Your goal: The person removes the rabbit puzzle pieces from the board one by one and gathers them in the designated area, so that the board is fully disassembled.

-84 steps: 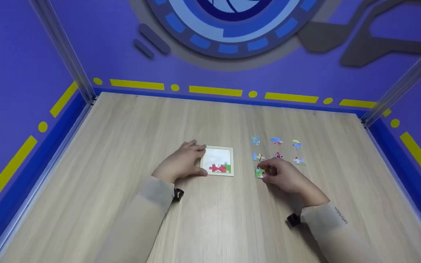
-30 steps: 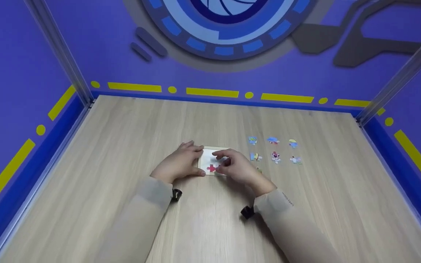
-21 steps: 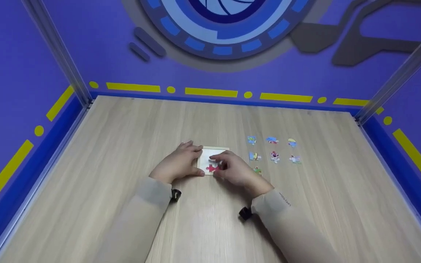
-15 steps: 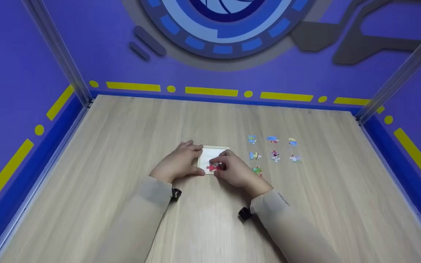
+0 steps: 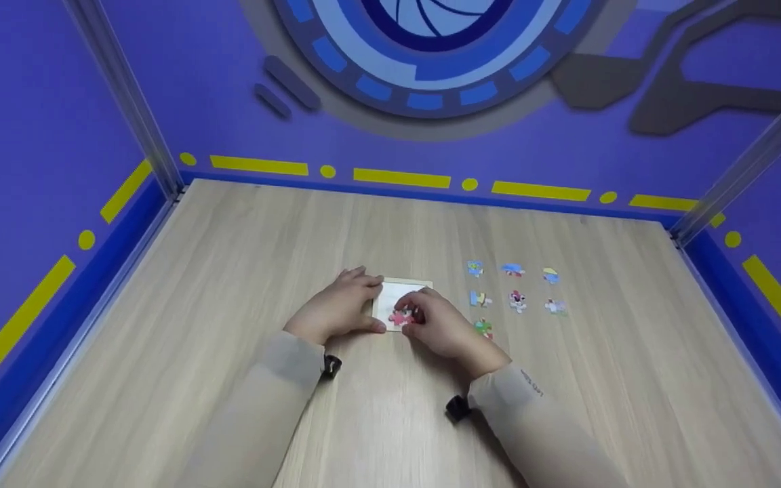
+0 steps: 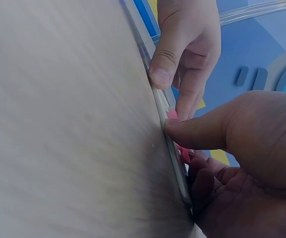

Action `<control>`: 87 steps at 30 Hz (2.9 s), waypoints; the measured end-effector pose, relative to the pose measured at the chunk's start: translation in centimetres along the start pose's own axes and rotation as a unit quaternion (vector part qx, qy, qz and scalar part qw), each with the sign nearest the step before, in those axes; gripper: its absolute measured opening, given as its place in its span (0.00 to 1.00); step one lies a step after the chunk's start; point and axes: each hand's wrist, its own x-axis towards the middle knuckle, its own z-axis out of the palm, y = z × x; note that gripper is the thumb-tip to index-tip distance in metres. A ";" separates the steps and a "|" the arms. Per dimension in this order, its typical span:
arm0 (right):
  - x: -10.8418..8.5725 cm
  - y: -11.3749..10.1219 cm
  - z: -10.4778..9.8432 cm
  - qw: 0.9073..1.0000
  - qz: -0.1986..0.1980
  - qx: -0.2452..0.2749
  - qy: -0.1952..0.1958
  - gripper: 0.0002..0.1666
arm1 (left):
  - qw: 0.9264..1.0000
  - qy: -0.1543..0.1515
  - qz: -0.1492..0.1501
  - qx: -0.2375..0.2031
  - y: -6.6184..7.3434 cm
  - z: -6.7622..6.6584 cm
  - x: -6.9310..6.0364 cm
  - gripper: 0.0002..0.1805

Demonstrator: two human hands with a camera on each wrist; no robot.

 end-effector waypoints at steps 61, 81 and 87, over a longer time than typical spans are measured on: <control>-8.2 6.7 -11.3 0.998 0.001 -0.040 0.038 0.20 | 1.000 -0.006 -0.025 -0.016 0.0 0.3 -0.1 0.48; -10.5 11.0 -13.1 0.993 0.045 -0.111 0.000 0.15 | 1.000 -0.003 -0.015 -0.009 -0.2 0.4 0.0 0.49; -10.7 10.6 -12.9 0.992 0.067 -0.104 -0.002 0.19 | 1.000 -0.004 -0.013 -0.007 0.1 0.4 0.0 0.49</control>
